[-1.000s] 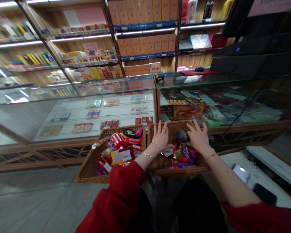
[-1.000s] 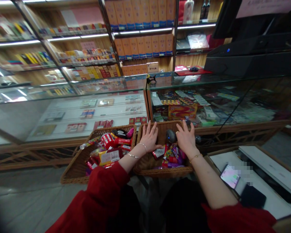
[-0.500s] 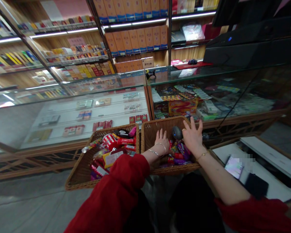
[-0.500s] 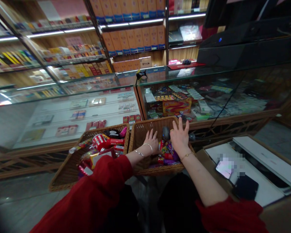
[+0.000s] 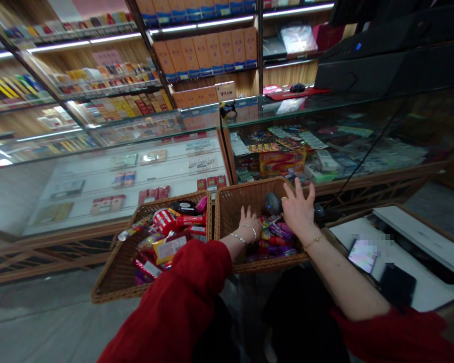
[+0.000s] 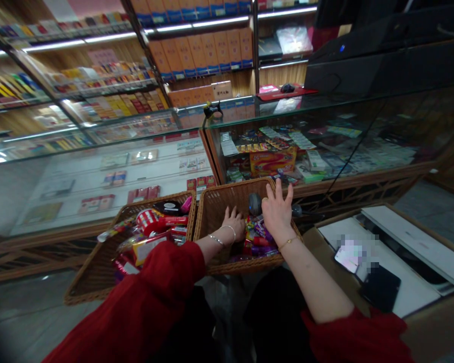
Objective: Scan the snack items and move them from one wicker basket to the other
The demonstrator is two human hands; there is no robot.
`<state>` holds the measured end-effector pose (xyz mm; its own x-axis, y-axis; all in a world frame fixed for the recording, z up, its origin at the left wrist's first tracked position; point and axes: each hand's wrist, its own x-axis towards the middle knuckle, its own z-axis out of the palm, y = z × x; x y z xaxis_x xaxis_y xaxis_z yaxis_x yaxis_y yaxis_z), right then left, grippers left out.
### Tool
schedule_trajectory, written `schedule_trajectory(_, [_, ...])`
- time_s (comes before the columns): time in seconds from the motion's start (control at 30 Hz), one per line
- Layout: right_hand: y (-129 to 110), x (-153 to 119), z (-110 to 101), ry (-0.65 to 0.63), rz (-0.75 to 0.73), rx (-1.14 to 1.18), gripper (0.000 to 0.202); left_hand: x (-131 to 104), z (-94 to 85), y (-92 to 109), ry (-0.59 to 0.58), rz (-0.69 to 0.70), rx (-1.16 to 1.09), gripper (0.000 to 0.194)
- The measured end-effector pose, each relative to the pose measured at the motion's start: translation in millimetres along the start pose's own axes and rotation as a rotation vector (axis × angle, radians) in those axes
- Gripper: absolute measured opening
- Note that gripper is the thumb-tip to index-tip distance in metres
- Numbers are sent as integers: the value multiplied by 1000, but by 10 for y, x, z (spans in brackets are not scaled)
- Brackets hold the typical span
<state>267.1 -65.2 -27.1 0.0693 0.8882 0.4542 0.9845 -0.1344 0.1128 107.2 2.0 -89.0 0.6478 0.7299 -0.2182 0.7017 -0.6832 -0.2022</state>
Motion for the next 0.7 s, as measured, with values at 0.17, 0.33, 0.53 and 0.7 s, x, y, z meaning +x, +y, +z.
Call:
schedule_trajectory(0.17, [1,-3,-15,-10,6,0,33,5,-19,6,15,-9,-31,32])
schedule_trajectory(0.33, [11,-1,-8,-4,9,10,30,8,-168,-16,75,-33,-21,31])
schedule_trajectory(0.53, [11,-10,-8,14,74,44,31,-19,-377,-116,211,-53,18,31])
schedule_trajectory(0.7, [24,-26,42,101,113,99,30,-111,-619,-259,292,-105,22,34])
